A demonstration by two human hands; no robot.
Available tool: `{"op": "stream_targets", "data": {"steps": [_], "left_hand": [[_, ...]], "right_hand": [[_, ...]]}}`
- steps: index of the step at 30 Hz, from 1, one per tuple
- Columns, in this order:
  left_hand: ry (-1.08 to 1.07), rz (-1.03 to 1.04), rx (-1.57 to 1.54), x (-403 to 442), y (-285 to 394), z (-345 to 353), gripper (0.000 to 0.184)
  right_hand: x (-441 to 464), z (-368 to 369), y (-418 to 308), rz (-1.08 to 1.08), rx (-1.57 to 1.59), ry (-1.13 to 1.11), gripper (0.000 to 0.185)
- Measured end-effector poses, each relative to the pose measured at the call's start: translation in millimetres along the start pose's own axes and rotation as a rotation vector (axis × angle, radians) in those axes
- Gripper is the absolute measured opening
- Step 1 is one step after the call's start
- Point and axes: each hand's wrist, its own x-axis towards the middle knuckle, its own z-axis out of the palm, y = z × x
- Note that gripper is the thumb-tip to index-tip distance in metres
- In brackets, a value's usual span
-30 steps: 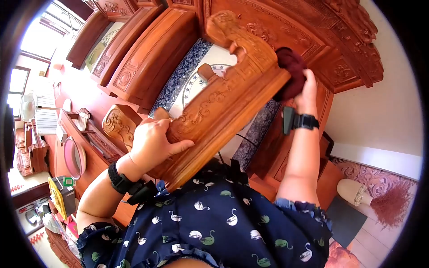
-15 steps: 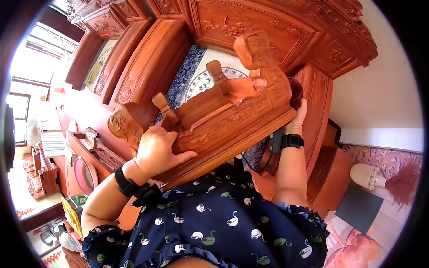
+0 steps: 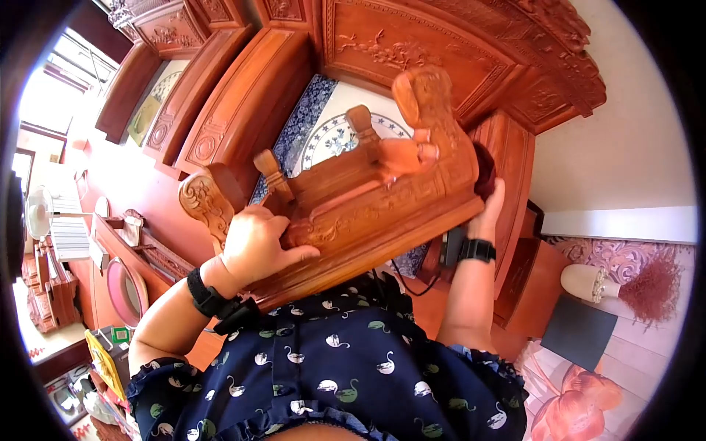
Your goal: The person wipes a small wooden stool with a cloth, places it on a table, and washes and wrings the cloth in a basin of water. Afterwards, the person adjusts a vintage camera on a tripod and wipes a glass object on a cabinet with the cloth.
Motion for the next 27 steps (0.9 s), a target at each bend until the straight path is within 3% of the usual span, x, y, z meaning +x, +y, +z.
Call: {"op": "stream_targets", "data": {"steps": [2, 4, 5, 8, 11, 14, 18, 22, 26, 27], "left_hand": [[-0.039, 0.032, -0.012, 0.6, 6.0, -0.1, 0.052], [-0.190, 0.072, 0.007, 5.2, 14.2, 0.3, 0.056], [-0.210, 0.087, 0.008, 7.9, 16.5, 2.3, 0.056], [-0.104, 0.165, 0.070, 14.7, 22.6, 4.6, 0.054], [-0.130, 0.102, 0.070, 16.5, 28.7, 1.0, 0.052], [-0.071, 0.047, 0.046, 12.8, 23.4, 4.8, 0.051], [-0.020, -0.040, 0.008, 6.8, 13.5, 2.7, 0.050], [0.014, -0.071, -0.043, 3.1, -5.8, -6.1, 0.048], [0.034, -0.036, -0.170, -23.8, -21.6, -8.5, 0.049], [0.033, -0.037, -0.192, -29.4, -24.6, -10.6, 0.049]], "right_hand": [[-7.7, -33.4, 2.7, -0.001, 0.022, 0.048, 0.047], [-37.9, -42.4, -4.1, -0.012, 0.123, -0.081, 0.049], [-60.6, -23.6, -14.6, -0.116, 0.071, -0.056, 0.051], [-49.0, -50.8, -14.9, -0.084, 0.064, 0.140, 0.052], [-37.7, -53.6, -18.7, -0.096, 0.121, 0.046, 0.051], [-26.0, -32.4, -25.3, -0.160, 0.011, 0.086, 0.048], [-4.2, -9.0, -28.1, -0.054, -0.031, 0.017, 0.045], [-39.2, 50.5, -34.3, 0.020, -0.036, -0.009, 0.054], [-53.3, 49.1, -23.4, -0.131, -0.226, -0.049, 0.052], [-65.8, 58.0, -24.4, -0.046, -0.095, -0.069, 0.052]]}}
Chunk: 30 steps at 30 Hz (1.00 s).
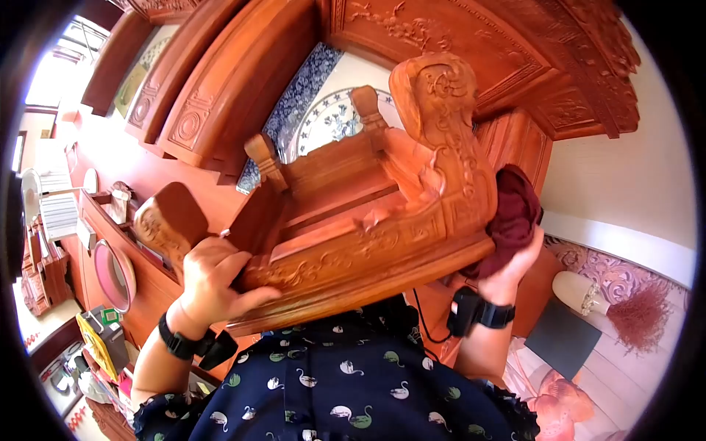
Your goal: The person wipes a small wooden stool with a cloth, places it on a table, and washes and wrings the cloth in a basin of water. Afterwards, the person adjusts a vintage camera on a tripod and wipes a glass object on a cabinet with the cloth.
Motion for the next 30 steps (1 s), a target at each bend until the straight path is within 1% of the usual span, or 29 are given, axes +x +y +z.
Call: {"op": "stream_targets", "data": {"steps": [1, 3, 4, 5, 7, 8, 10, 11, 16, 17, 19, 20, 21, 23, 24, 25, 27, 28, 29, 30], "left_hand": [[0.003, -0.003, -0.020, -5.5, -2.2, -1.4, 0.050], [0.048, -0.020, -0.019, -17.0, -6.2, 0.3, 0.052], [0.024, -0.035, -0.008, -22.1, -6.9, -0.7, 0.053], [-0.003, -0.049, 0.001, -26.0, -7.2, -1.9, 0.054], [0.010, -0.047, -0.011, -29.3, -6.2, -1.0, 0.053], [0.031, -0.029, 0.002, -31.7, -6.8, -0.3, 0.051], [0.034, -0.031, 0.001, -37.6, -9.3, 0.7, 0.052], [0.038, -0.018, 0.012, -40.7, -10.7, 0.4, 0.052], [0.020, -0.004, 0.023, -60.1, -25.5, -6.4, 0.057], [0.018, 0.012, 0.027, -65.2, -28.7, -7.1, 0.057], [0.064, 0.043, 0.023, -75.7, -34.7, -8.3, 0.057], [0.044, 0.036, 0.038, -81.8, -37.4, -9.6, 0.056], [0.045, 0.050, 0.044, -86.3, -40.2, -9.9, 0.056], [0.066, 0.085, 0.070, -93.9, -44.9, -10.6, 0.054], [0.055, 0.087, 0.098, -97.3, -45.7, -12.5, 0.053], [0.009, 0.054, 0.115, -105.0, -47.9, -12.0, 0.056], [-0.114, 0.052, 0.180, -100.3, -39.6, -22.0, 0.055], [-0.118, 0.084, 0.189, -99.2, -31.4, -27.1, 0.055], [-0.121, -0.002, 0.175, -99.2, -19.6, -31.2, 0.055], [-0.126, -0.082, 0.162, -98.8, -6.9, -35.6, 0.056]], "right_hand": [[-0.9, -5.2, 4.5, -0.087, -0.120, 0.000, 0.055], [-15.4, -3.9, 6.0, -0.076, 0.011, -0.243, 0.036], [-19.5, 3.2, 8.4, -0.113, -0.082, 0.023, 0.035], [-23.1, -3.1, 7.4, -0.070, -0.302, 0.026, 0.059], [-28.5, -12.2, 8.2, -0.009, -0.219, -0.039, 0.060], [-30.8, -11.6, 9.3, 0.001, -0.233, -0.038, 0.060], [-37.5, -2.9, 12.7, -0.084, -0.421, 0.012, 0.060], [-40.0, -2.0, 15.4, -0.079, -0.425, 0.011, 0.060], [-64.3, -1.9, 20.7, -0.231, -0.560, 0.042, 0.059], [-71.4, -6.8, 20.3, -0.240, -0.550, 0.053, 0.059], [-85.9, -19.4, 22.1, -0.067, 0.027, 0.026, 0.059], [-93.4, -21.8, 24.5, -0.070, 0.013, 0.082, 0.058], [-99.7, -21.9, 26.7, -0.080, 0.024, 0.085, 0.058], [-111.2, -20.7, 31.3, -0.017, 0.212, -0.350, 0.057], [-116.9, -16.0, 34.0, -0.078, 0.161, -0.224, 0.056], [-123.0, -13.2, 35.3, -0.081, 0.156, -0.182, 0.054], [-134.6, 10.2, 35.8, -0.102, 0.043, 0.205, 0.049], [-138.5, 16.0, 37.2, -0.083, 0.073, 0.258, 0.052], [-138.7, -14.8, 44.6, -0.086, 0.112, 0.055, 0.047], [-139.1, -25.3, 51.4, -0.064, 0.227, -0.121, 0.043]]}}
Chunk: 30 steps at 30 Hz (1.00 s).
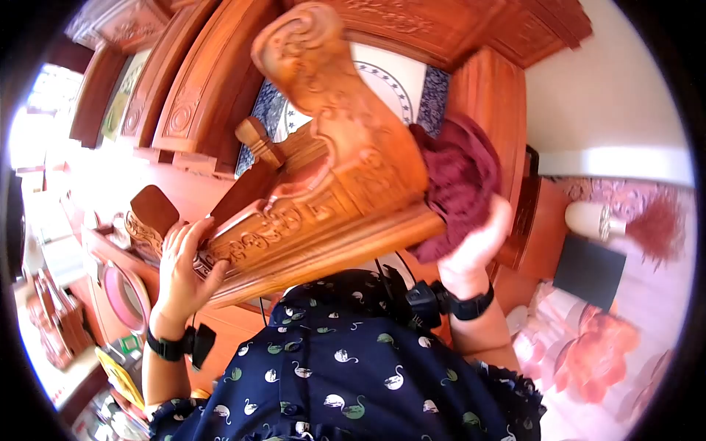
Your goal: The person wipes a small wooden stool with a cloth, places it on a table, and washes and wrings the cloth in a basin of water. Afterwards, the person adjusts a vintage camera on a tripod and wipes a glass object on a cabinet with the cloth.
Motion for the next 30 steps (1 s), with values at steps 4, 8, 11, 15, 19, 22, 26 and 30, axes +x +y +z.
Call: {"op": "stream_targets", "data": {"steps": [4, 8, 11, 15, 19, 22, 26, 30], "left_hand": [[-0.058, -0.047, -0.251, 1.5, 46.6, -15.0, 0.064], [0.035, 0.054, -0.117, 10.1, 67.9, -8.9, 0.068], [0.056, -0.015, -0.096, 29.5, 75.7, -10.5, 0.067], [0.054, -0.063, -0.179, 63.7, 93.9, -9.7, 0.057], [0.025, -0.337, -0.437, 96.2, 91.8, -4.4, 0.042], [0.296, -0.323, -0.269, 88.7, 79.1, 16.8, 0.047], [0.434, -0.318, -0.159, 82.7, 90.0, 18.3, 0.053], [0.510, -0.330, -0.179, 77.2, 82.8, 25.1, 0.057]], "right_hand": [[-9.6, 29.6, 10.8, -0.053, 0.111, 0.057, 0.035], [-19.8, 48.2, 10.9, 0.007, 0.089, -0.064, 0.041], [-19.6, 50.2, 10.1, -0.080, 0.013, -0.300, 0.047], [-13.6, 42.2, 1.3, 0.072, -0.025, -0.518, 0.046], [-7.6, 38.5, 10.6, 0.036, -0.233, -0.625, 0.044], [9.4, 38.5, 10.9, -0.426, -0.481, -0.907, 0.047], [33.3, 44.6, 0.2, -0.494, -0.515, -1.220, 0.046], [62.7, 66.5, -7.7, -0.631, -0.571, -1.335, 0.048]]}}
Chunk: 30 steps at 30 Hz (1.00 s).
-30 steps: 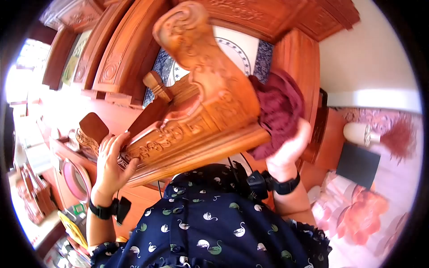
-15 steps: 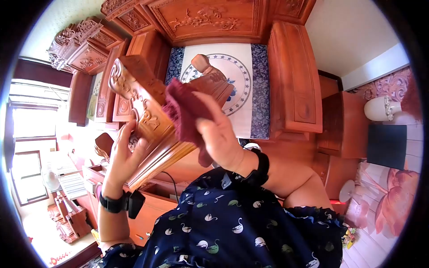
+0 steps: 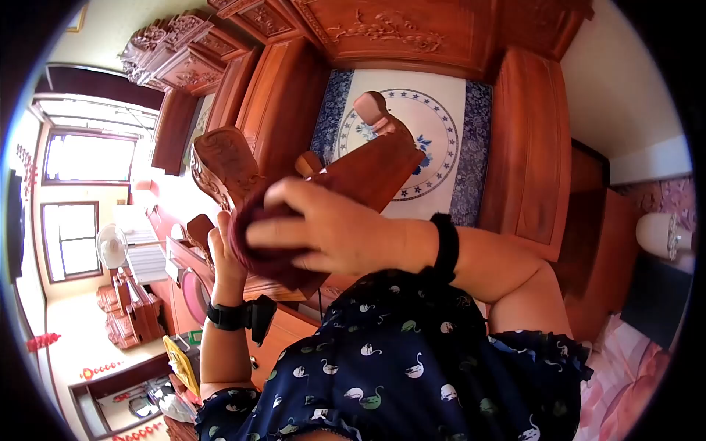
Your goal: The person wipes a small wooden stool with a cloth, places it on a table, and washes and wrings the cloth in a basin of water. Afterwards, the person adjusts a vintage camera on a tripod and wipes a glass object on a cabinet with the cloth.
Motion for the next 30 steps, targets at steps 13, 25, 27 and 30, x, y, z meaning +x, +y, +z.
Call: {"op": "stream_targets", "data": {"steps": [13, 25, 27, 30], "left_hand": [[0.002, -0.015, -0.082, 7.5, 14.3, 0.1, 0.046], [0.008, -0.087, -0.125, 25.1, 6.9, -5.2, 0.044], [0.028, -0.057, -0.073, 27.2, 4.0, -4.5, 0.045], [0.082, 0.099, 0.175, 32.3, -1.7, -6.0, 0.048]], "right_hand": [[65.4, -2.7, 61.7, 0.096, -0.098, 0.137, 0.037], [112.1, -24.4, 88.0, 0.092, -0.013, 0.180, 0.034], [104.8, -17.6, 85.5, 0.121, -0.048, 0.147, 0.033], [81.8, -12.2, 80.6, 0.161, 0.144, -0.039, 0.032]]}}
